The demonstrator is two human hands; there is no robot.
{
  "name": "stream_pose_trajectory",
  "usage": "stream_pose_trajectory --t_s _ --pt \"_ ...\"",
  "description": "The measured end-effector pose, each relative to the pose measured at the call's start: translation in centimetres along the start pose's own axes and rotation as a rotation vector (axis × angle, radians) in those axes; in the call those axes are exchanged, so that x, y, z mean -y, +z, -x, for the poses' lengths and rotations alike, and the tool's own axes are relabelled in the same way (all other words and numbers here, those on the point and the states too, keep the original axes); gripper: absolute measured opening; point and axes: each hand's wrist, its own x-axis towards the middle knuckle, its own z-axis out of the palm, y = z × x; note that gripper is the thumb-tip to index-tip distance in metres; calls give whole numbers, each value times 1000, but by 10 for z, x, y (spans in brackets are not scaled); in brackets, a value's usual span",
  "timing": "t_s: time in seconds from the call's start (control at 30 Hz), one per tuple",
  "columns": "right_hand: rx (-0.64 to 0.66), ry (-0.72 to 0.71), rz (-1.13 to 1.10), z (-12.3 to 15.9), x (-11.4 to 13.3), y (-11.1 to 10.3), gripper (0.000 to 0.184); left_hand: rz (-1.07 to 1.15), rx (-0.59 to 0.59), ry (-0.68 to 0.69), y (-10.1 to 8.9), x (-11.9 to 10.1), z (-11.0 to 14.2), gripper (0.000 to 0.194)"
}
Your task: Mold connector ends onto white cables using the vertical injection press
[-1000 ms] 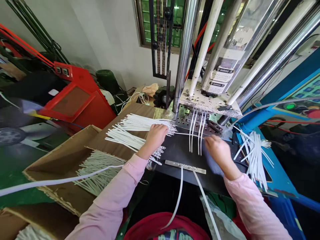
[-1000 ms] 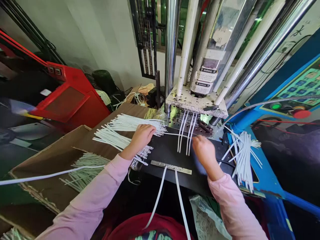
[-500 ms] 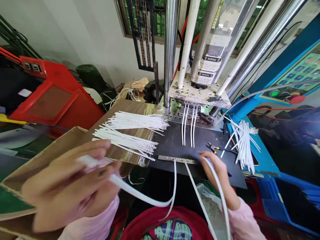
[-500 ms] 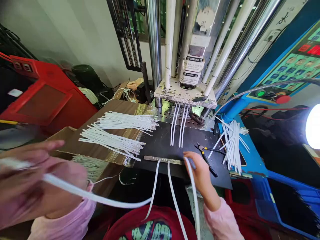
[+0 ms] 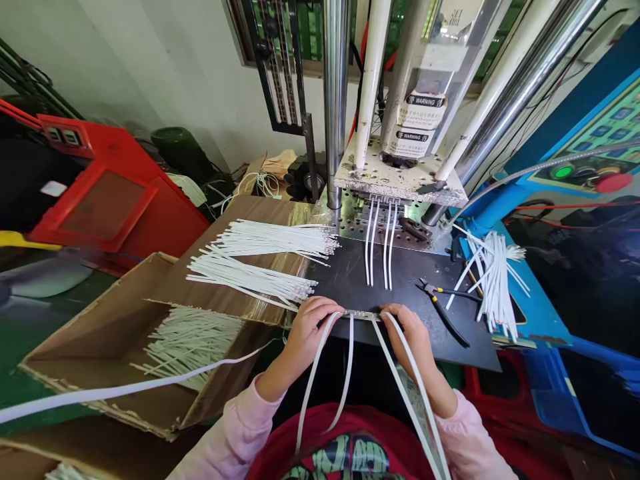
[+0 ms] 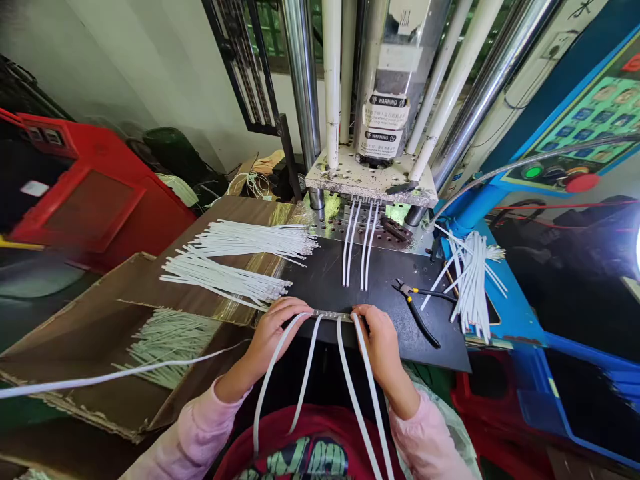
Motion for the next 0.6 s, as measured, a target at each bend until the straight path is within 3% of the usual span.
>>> stream_pose_trajectory --t_s 0.13,0.33,0.6 --pt "-12 59 -81 -1 -1 -1 15 -32 25 -31 2 3 -3 13" --pt "-2 25 -146 -1 -1 -4 13 -220 112 81 2 -1 -1 17" --pt "46 -3 -44 -8 6 -6 15 -236 113 31 8 2 -4 15"
